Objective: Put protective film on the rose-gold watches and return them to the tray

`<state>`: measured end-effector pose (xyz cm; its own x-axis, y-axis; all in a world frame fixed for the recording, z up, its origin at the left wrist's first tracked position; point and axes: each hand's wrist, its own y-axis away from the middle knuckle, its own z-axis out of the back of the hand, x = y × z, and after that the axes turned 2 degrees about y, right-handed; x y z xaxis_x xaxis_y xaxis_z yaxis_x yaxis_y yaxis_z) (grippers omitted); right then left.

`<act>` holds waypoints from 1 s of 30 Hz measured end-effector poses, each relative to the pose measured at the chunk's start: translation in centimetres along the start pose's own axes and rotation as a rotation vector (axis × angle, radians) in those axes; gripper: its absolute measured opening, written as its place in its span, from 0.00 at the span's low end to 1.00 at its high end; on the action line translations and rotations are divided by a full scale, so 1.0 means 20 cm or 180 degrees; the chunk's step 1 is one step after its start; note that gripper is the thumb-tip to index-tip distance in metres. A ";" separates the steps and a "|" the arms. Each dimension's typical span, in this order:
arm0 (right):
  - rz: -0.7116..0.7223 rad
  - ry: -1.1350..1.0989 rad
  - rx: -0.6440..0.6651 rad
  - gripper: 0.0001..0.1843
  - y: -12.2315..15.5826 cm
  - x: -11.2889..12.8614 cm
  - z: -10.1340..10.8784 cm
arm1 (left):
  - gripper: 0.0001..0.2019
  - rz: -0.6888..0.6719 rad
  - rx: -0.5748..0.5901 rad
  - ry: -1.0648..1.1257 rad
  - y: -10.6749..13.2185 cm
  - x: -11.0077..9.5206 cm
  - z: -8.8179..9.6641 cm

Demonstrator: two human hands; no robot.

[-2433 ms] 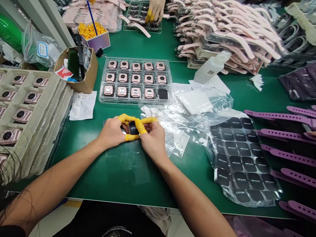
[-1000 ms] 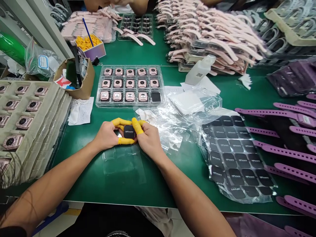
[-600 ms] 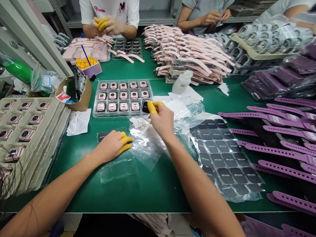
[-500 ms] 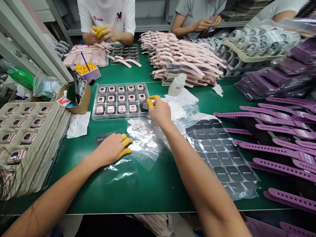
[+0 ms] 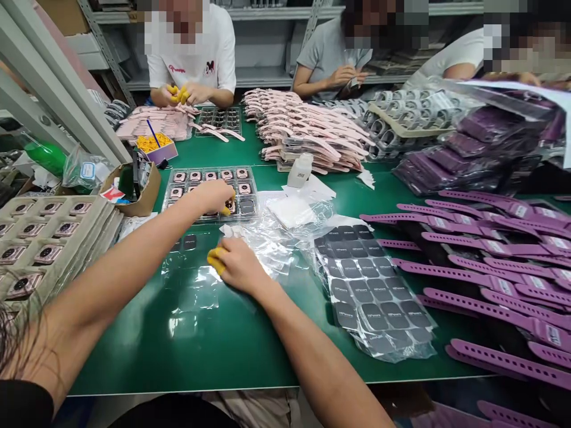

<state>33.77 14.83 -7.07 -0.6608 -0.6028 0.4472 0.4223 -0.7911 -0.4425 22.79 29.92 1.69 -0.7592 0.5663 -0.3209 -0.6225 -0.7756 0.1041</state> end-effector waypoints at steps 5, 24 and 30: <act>0.0421 -0.0012 -0.0184 0.07 0.01 0.04 -0.02 | 0.15 -0.0030 0.0057 0.0222 -0.02 0.01 -0.01; -0.0198 -0.0762 -0.0679 0.26 0.03 0.07 0.04 | 0.24 0.0715 -0.0546 0.5455 0.78 -0.06 -0.43; 0.0416 -0.0698 -0.0366 0.30 0.03 0.04 0.11 | 0.25 0.0854 0.0145 0.5348 0.81 -0.03 -0.37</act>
<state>34.92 13.55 -5.25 -0.4500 -0.7170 0.5324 0.4136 -0.6957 -0.5872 14.53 14.86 -3.42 0.1676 -0.4895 -0.8557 -0.5471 -0.7683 0.3323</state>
